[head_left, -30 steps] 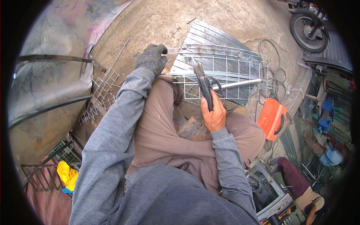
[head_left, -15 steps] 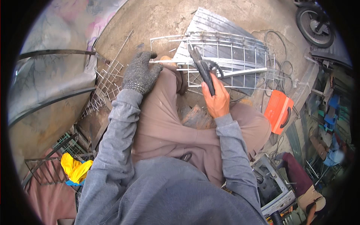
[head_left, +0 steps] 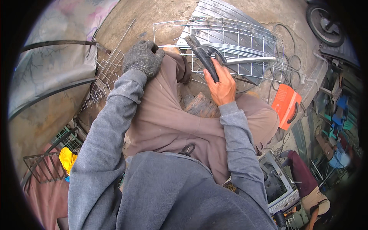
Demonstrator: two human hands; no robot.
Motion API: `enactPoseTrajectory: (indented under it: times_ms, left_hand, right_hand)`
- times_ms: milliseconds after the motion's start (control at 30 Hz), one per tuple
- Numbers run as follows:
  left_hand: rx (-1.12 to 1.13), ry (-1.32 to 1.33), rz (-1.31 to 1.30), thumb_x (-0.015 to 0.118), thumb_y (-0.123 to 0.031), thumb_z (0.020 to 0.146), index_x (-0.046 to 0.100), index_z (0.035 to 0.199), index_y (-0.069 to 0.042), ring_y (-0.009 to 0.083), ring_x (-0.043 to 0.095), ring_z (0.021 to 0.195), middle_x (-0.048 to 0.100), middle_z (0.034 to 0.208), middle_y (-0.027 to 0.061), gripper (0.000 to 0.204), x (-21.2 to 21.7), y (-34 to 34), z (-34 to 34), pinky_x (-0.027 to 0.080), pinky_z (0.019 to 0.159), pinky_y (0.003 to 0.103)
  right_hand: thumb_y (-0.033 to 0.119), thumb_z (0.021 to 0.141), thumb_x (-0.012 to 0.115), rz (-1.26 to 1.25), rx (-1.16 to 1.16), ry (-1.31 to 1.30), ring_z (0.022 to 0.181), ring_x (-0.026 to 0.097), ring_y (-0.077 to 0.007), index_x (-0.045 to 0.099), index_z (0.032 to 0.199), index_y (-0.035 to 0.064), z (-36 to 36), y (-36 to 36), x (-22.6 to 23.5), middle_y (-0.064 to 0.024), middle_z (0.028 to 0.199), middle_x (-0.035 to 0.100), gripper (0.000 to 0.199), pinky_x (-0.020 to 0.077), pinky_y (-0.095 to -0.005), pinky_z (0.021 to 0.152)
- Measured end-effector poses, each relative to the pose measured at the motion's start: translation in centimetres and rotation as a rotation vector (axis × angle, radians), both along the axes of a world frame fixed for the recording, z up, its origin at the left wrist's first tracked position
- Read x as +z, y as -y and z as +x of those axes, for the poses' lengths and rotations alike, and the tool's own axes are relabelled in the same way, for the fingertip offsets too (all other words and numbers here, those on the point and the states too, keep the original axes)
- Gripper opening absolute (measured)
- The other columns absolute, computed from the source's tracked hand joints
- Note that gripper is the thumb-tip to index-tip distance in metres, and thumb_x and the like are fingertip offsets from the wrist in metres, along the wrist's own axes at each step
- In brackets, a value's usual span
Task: Welding a wire mesh grid using a handheld welding torch.
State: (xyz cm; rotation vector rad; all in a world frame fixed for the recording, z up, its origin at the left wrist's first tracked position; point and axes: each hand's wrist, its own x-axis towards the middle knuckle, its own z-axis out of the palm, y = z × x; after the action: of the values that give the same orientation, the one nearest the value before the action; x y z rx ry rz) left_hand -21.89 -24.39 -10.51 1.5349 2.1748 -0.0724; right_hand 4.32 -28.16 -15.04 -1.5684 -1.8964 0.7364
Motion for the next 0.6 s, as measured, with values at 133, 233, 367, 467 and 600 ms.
enactPoseTrajectory:
  times_ms: [133,233,367,467,600]
  left_hand:
    - [0.008,-0.038,-0.052,0.065,-0.041,0.092,0.071,0.118,-0.01,0.0334,0.06,0.121,0.064,0.126,0.0154,0.041,0.21,-0.29,0.02,0.046,0.105,0.044]
    - [0.015,-0.013,-0.082,0.064,-0.042,0.092,0.071,0.118,-0.01,0.0333,0.06,0.12,0.064,0.126,0.0152,0.042,0.35,-0.46,0.06,0.046,0.105,0.044]
    - [0.016,-0.005,-0.041,0.065,-0.042,0.092,0.07,0.115,-0.009,0.0337,0.061,0.117,0.066,0.122,0.0148,0.04,0.43,-0.42,-0.18,0.047,0.102,0.044]
    - [0.07,0.019,-0.049,0.064,-0.042,0.093,0.069,0.112,-0.008,0.0342,0.063,0.113,0.068,0.117,0.0157,0.04,0.68,-0.36,0.02,0.047,0.1,0.044]
    - [0.222,0.127,0.181,0.061,-0.044,0.096,0.067,0.113,-0.006,0.0347,0.064,0.111,0.068,0.114,0.0186,0.042,-0.29,0.09,-0.69,0.048,0.099,0.045]
  right_hand:
    - [0.026,0.09,0.074,-0.018,-0.004,0.008,0.084,0.07,-0.0323,0.065,0.131,0.0144,0.01,0.02,0.03,-0.0103,0.097,0.068,0.044,0.0562,-0.0415,0.073]
    - [0.027,0.089,0.074,-0.016,-0.013,0.021,0.084,0.07,-0.0321,0.065,0.131,0.0142,0.19,-0.03,-0.16,-0.0102,0.097,0.068,0.045,0.0563,-0.0416,0.073]
    - [0.027,0.089,0.075,-0.017,-0.02,0.018,0.084,0.07,-0.0325,0.065,0.131,0.0139,0.19,-0.18,-0.05,-0.01,0.097,0.068,0.045,0.0562,-0.0423,0.073]
    - [0.025,0.089,0.076,-0.029,-0.035,-0.005,0.083,0.069,-0.0298,0.067,0.129,0.0105,0.26,-0.17,-0.02,-0.0126,0.096,0.069,0.043,0.0545,-0.0399,0.074]
    - [0.025,0.088,0.076,-0.039,-0.039,0.004,0.082,0.069,-0.0301,0.067,0.129,0.0111,0.28,-0.19,0.01,-0.0126,0.095,0.069,0.043,0.0546,-0.0399,0.073]
